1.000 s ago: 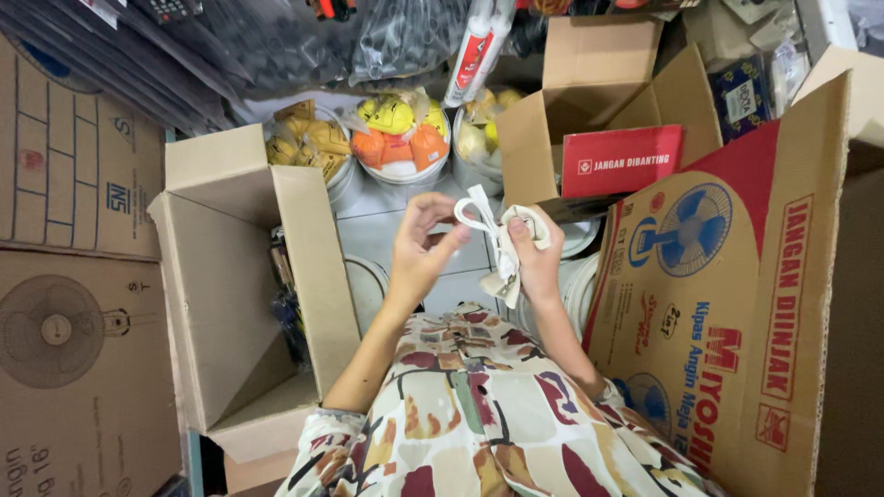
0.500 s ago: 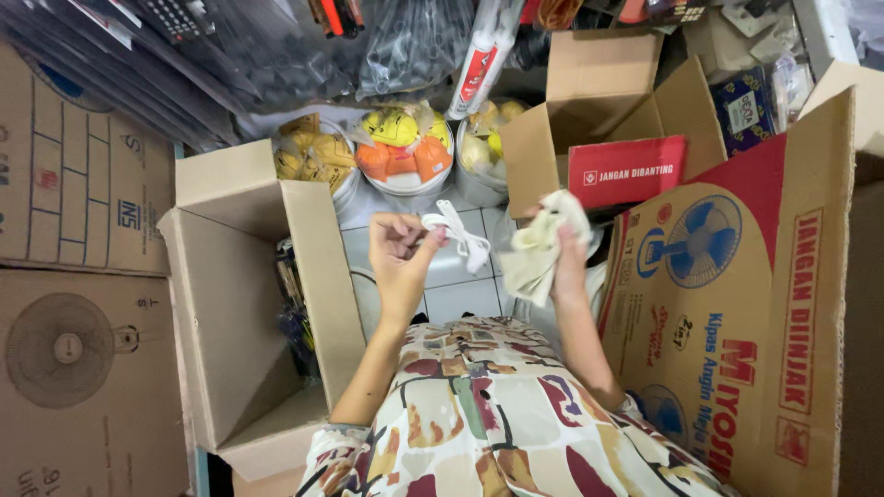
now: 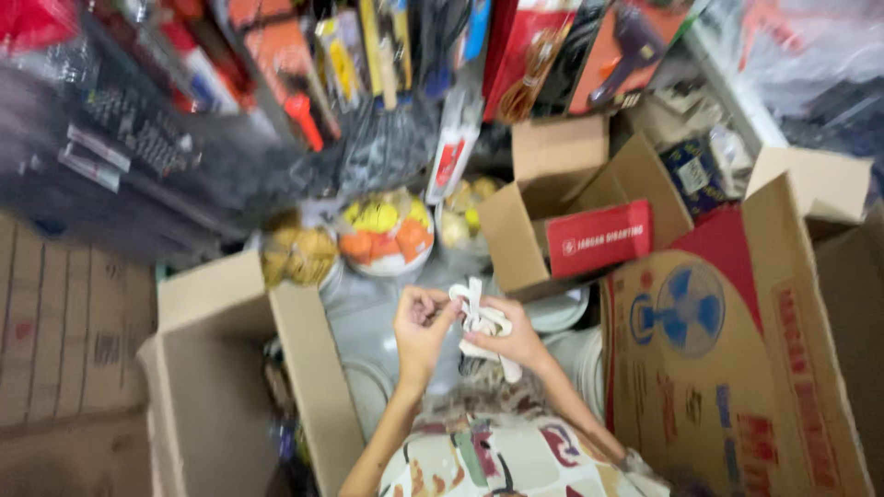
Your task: The person organizes various packaged items, including an extension cord and other hardware supplies, by placing them into cardboard boxes and arranging them on shelves.
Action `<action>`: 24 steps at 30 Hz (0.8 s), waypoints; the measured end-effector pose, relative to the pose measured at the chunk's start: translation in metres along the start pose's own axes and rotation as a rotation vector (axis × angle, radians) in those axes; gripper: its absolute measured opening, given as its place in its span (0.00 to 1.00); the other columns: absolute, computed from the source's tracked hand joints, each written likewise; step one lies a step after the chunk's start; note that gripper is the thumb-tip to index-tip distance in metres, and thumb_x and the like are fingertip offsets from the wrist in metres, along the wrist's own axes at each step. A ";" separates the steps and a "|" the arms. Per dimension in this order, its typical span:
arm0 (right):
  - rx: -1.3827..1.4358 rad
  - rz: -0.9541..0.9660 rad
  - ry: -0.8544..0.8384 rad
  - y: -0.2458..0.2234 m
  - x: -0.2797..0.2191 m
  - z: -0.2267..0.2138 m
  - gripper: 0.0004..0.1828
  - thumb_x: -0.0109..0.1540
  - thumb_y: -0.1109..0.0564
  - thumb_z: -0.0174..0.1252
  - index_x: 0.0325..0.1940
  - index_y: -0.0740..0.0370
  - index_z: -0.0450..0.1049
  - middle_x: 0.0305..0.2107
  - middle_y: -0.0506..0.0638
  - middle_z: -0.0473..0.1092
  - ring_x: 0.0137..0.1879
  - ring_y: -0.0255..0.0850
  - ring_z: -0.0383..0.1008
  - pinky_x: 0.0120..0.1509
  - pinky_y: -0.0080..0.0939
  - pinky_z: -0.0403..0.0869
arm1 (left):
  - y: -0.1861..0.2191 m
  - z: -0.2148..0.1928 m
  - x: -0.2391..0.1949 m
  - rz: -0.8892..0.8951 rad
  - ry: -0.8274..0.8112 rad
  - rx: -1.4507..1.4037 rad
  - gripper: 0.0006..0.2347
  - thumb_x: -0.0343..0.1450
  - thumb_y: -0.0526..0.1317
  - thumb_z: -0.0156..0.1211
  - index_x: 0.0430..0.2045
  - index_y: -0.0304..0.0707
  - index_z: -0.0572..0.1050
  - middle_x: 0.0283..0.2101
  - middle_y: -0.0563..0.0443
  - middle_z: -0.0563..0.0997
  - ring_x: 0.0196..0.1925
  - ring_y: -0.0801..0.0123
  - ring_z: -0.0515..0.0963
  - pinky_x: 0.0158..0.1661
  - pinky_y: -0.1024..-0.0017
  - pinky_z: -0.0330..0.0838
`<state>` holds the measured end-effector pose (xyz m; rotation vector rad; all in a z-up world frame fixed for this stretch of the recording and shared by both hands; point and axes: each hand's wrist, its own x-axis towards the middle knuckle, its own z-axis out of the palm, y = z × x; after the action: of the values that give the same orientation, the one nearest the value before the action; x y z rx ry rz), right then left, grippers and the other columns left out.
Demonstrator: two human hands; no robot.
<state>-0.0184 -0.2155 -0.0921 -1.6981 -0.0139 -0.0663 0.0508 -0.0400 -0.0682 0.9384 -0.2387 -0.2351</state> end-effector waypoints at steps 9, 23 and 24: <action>-0.371 -0.182 0.172 -0.034 0.081 -0.112 0.27 0.51 0.56 0.73 0.53 0.65 0.77 0.45 0.55 0.76 0.50 0.42 0.78 0.57 0.41 0.74 | -0.056 0.083 0.137 -0.026 -0.160 0.002 0.13 0.72 0.24 0.62 0.25 0.35 0.61 0.43 0.41 0.81 0.39 0.68 0.82 0.39 0.70 0.79; -0.106 -0.341 0.654 -0.035 0.190 -0.306 0.23 0.56 0.49 0.66 0.48 0.68 0.77 0.33 0.48 0.75 0.38 0.30 0.73 0.44 0.33 0.73 | -0.057 0.251 0.275 0.299 -0.728 0.567 0.21 0.73 0.34 0.62 0.62 0.35 0.71 0.72 0.37 0.66 0.75 0.53 0.66 0.71 0.61 0.59; -0.109 -0.382 0.683 -0.040 0.194 -0.315 0.24 0.57 0.48 0.65 0.49 0.69 0.76 0.35 0.48 0.75 0.40 0.31 0.73 0.46 0.33 0.73 | -0.055 0.261 0.282 0.315 -0.750 0.570 0.22 0.73 0.34 0.63 0.64 0.36 0.69 0.74 0.38 0.65 0.76 0.53 0.65 0.72 0.61 0.59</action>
<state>0.1621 -0.5287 -0.0026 -1.6858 0.1781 -0.9403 0.2338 -0.3561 0.0632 1.3261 -1.1830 -0.2227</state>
